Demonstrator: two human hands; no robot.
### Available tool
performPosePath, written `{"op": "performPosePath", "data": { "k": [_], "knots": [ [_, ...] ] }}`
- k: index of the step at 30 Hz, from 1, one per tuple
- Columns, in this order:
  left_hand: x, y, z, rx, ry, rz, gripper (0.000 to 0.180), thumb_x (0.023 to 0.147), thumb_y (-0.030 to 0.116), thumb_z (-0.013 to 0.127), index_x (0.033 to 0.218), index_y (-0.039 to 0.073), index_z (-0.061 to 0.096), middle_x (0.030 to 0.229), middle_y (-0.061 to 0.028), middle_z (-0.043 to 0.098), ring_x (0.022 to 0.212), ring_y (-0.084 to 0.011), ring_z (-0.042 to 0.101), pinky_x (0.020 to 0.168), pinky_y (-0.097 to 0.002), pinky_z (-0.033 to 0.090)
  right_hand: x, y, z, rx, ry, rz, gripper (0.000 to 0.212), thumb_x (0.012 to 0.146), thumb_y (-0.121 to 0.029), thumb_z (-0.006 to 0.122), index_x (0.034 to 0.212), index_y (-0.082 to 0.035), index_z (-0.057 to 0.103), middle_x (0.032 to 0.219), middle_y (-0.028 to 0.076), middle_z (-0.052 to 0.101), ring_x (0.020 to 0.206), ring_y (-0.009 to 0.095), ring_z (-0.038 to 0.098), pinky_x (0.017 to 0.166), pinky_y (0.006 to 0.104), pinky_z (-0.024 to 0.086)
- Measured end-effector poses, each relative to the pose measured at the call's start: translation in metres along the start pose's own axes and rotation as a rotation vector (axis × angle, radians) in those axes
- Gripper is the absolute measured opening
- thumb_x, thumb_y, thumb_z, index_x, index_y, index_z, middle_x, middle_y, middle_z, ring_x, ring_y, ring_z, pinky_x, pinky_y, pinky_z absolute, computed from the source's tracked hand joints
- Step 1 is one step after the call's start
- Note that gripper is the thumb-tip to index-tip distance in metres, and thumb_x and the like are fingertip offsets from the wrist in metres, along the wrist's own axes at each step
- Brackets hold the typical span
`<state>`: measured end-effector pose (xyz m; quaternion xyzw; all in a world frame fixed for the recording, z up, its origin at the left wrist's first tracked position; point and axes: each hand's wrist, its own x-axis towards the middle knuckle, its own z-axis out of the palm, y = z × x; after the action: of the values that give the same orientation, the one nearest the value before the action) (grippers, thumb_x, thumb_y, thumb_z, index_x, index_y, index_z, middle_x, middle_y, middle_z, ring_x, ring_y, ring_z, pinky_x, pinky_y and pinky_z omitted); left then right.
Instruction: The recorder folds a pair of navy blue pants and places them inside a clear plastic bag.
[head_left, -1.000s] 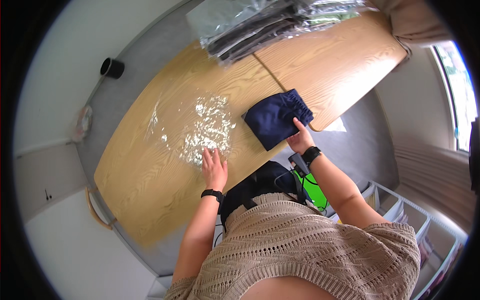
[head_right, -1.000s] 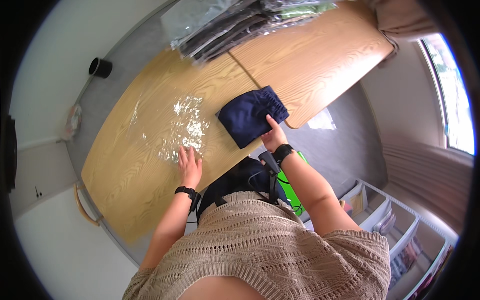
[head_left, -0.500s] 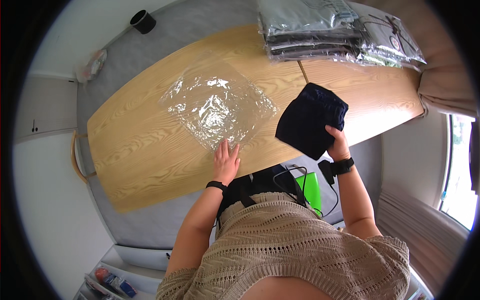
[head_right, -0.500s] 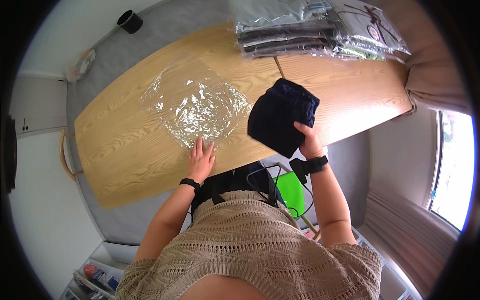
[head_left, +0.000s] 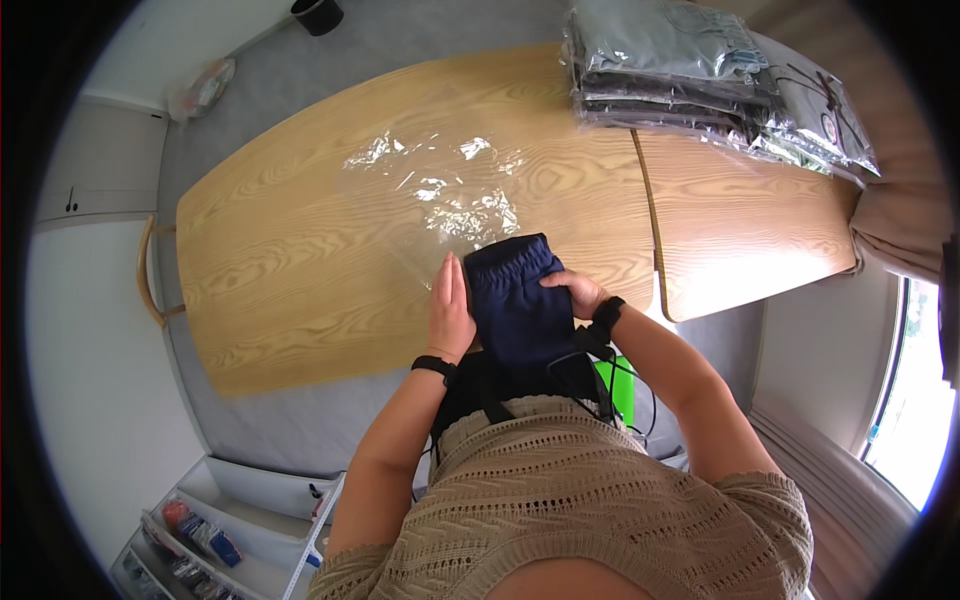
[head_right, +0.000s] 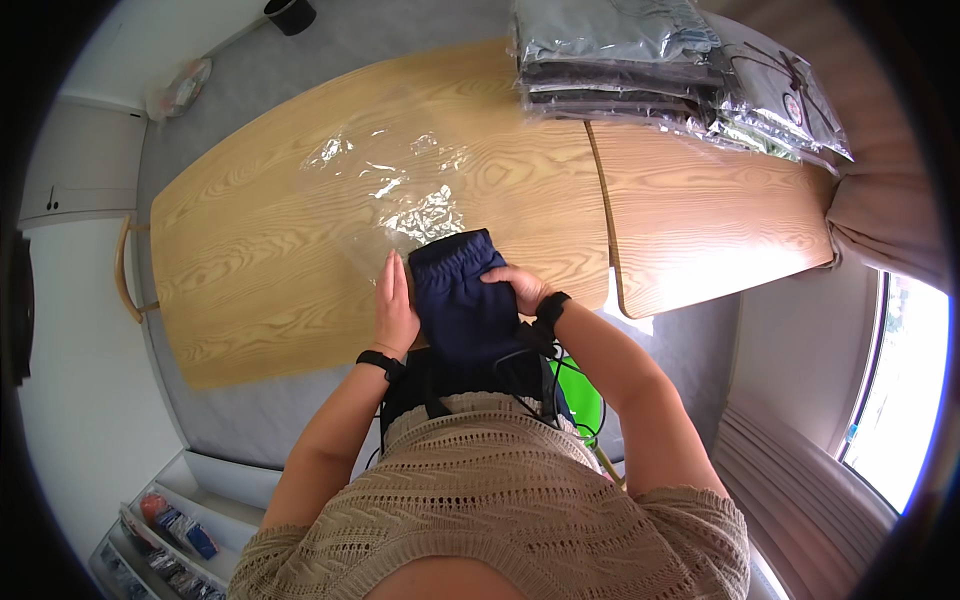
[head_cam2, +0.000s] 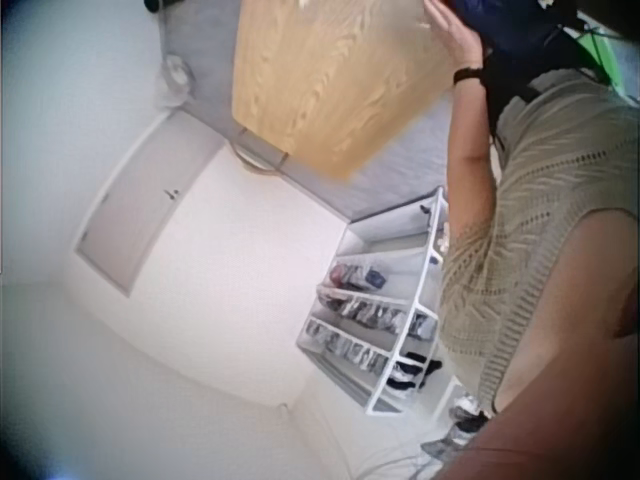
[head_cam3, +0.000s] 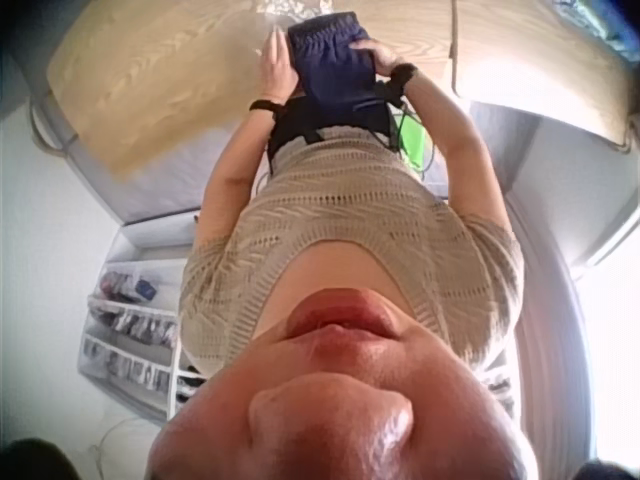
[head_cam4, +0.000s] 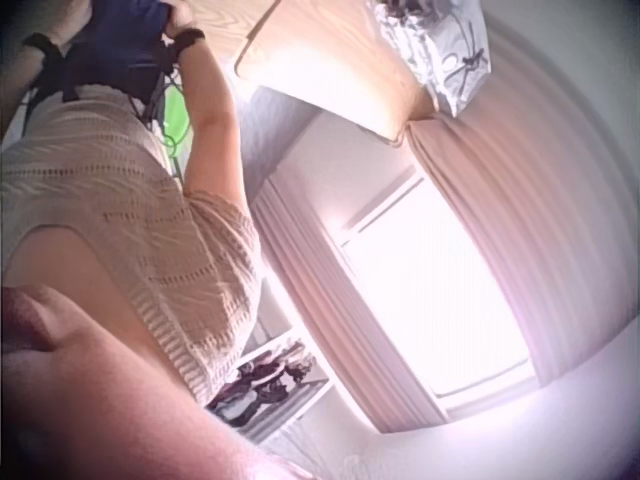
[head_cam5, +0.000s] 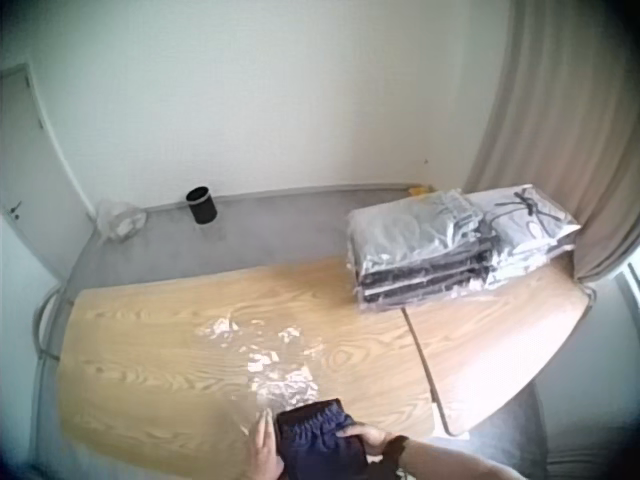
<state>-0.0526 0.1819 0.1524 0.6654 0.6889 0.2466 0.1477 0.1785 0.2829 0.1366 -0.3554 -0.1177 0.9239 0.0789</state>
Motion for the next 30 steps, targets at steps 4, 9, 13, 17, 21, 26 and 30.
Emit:
{"op": "performPosePath", "data": {
  "k": [4,9,13,17,21,26,30],
  "knots": [
    [-0.006,-0.003,0.005,-0.008,0.027,-0.015,0.064,0.077,-0.015,0.045,0.139,-0.009,0.03,0.146,-0.022,0.03,0.133,-0.0383,0.032,0.11,-0.0426,0.03,0.015,-0.001,-0.013,0.009,0.012,0.025,0.05,0.083,-0.021,0.065,0.126,0.0,0.052,0.117,0.011,0.063,0.105,0.022,0.062,0.099,0.0345,0.045],
    [-0.016,-0.006,0.008,0.001,0.005,-0.003,0.066,0.075,-0.015,0.045,0.139,-0.009,0.028,0.147,-0.0227,0.028,0.135,-0.0398,0.028,0.111,-0.0437,0.028,0.027,0.004,-0.001,-0.033,-0.054,0.082,0.038,0.088,-0.021,0.061,0.118,0.002,0.059,0.114,0.011,0.066,0.102,0.021,0.064,0.095,0.0341,0.048],
    [-0.021,-0.006,0.008,-0.07,0.044,-0.043,0.07,0.074,-0.016,0.044,0.141,-0.004,0.03,0.147,-0.0241,0.026,0.136,-0.0416,0.026,0.111,-0.0458,0.027,0.04,0.0,-0.001,-0.085,-0.08,0.216,0.037,0.087,-0.02,0.062,0.118,0.0,0.06,0.115,0.01,0.066,0.102,0.021,0.064,0.094,0.0347,0.049],
    [-0.018,-0.003,-0.003,0.009,0.085,-0.04,0.078,0.072,-0.019,0.045,0.144,0.002,0.028,0.147,-0.0266,0.022,0.137,-0.0442,0.022,0.11,-0.0477,0.025,0.045,0.002,-0.004,-0.124,-0.076,0.202,0.036,0.087,-0.019,0.062,0.117,-0.001,0.061,0.113,0.01,0.066,0.101,0.022,0.064,0.093,0.0353,0.049],
    [-0.01,0.002,-0.014,0.236,-0.075,-0.088,0.077,0.073,-0.014,0.049,0.145,0.007,0.029,0.15,-0.0225,0.021,0.137,-0.0449,0.021,0.109,-0.0517,0.025,0.045,0.002,-0.008,-0.098,0.001,0.2,0.034,0.086,-0.017,0.063,0.115,0.0,0.062,0.11,0.01,0.067,0.098,0.022,0.065,0.092,0.0353,0.049],
    [-0.019,-0.007,-0.013,0.233,-0.135,-0.031,0.074,0.075,-0.012,0.049,0.144,0.001,0.028,0.153,-0.0185,0.019,0.138,-0.0422,0.022,0.11,-0.0509,0.024,0.044,-0.009,0.007,-0.044,0.027,0.253,0.033,0.086,-0.018,0.063,0.114,0.0,0.062,0.108,0.01,0.068,0.097,0.022,0.065,0.09,0.0355,0.05],
    [-0.033,-0.008,-0.013,0.105,-0.147,0.012,0.067,0.079,-0.011,0.045,0.143,-0.002,0.028,0.152,-0.0192,0.02,0.139,-0.0417,0.021,0.11,-0.0496,0.026,0.047,-0.017,0.016,0.01,0.029,0.186,0.035,0.087,-0.021,0.062,0.115,-0.001,0.06,0.109,0.011,0.067,0.097,0.022,0.065,0.09,0.0363,0.05]
  ]
}}
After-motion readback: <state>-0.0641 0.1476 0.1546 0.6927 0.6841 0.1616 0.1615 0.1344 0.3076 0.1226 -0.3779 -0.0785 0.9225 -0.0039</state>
